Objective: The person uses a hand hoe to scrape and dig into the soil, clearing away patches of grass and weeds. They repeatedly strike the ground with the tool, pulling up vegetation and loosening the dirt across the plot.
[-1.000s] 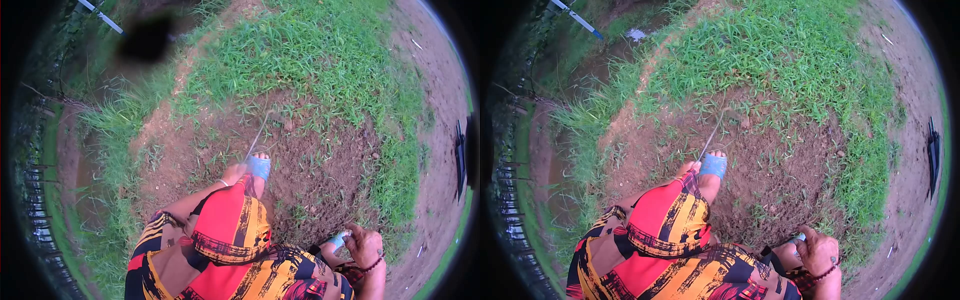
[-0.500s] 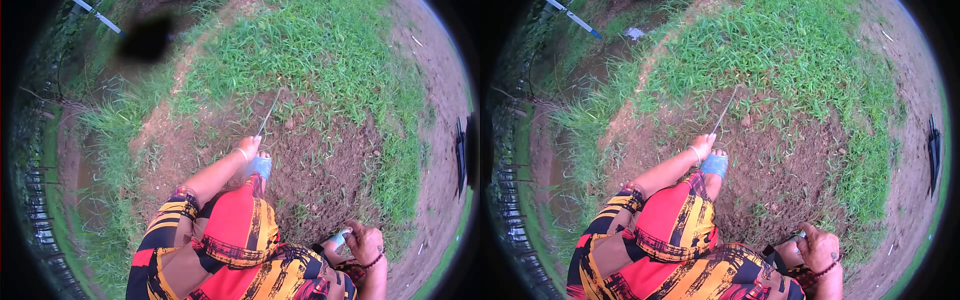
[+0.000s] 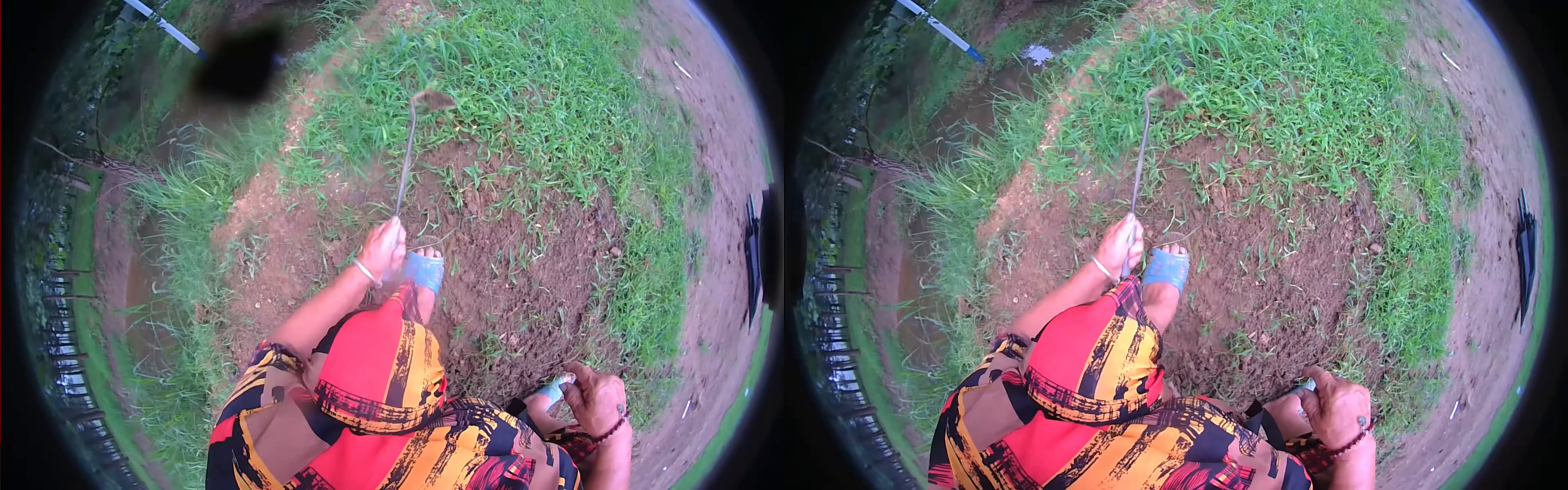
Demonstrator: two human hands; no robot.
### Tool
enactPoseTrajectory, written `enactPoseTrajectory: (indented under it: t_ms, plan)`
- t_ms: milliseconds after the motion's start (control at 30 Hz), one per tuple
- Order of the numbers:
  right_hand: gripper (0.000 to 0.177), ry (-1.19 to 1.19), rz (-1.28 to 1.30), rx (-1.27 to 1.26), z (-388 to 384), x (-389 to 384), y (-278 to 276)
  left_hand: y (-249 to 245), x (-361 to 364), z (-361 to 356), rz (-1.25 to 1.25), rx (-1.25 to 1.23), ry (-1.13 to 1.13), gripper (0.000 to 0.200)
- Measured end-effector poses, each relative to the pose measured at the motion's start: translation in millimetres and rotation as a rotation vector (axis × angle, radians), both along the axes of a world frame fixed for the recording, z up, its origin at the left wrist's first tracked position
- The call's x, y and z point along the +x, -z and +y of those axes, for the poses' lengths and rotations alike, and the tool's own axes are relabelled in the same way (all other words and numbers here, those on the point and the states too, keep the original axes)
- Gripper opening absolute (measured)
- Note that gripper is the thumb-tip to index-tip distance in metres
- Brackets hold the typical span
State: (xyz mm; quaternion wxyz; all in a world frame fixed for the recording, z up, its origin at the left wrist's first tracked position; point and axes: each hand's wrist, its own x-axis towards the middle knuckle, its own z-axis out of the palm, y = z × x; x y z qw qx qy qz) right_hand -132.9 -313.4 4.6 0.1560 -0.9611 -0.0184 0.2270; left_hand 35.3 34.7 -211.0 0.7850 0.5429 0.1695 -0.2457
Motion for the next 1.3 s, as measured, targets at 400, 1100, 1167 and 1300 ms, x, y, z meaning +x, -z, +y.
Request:
enactPoseTrajectory:
  t_ms: [400,1100,1167,1300]
  plan:
    - [0.029,-0.035,0.035,-0.021,-2,0,4,40,42,-32,0.363,0.302,0.182,0.043]
    - [0.029,0.003,0.034,-0.032,-10,-11,1,81,-25,-4,-0.214,0.825,0.507,0.032]
    - [0.029,0.007,0.004,-0.011,-10,-11,-1,65,-28,0,-0.083,0.719,0.384,0.031]
    - [0.028,0.009,-0.032,0.018,-7,-10,-2,-18,4,1,0.085,0.046,0.096,0.038]
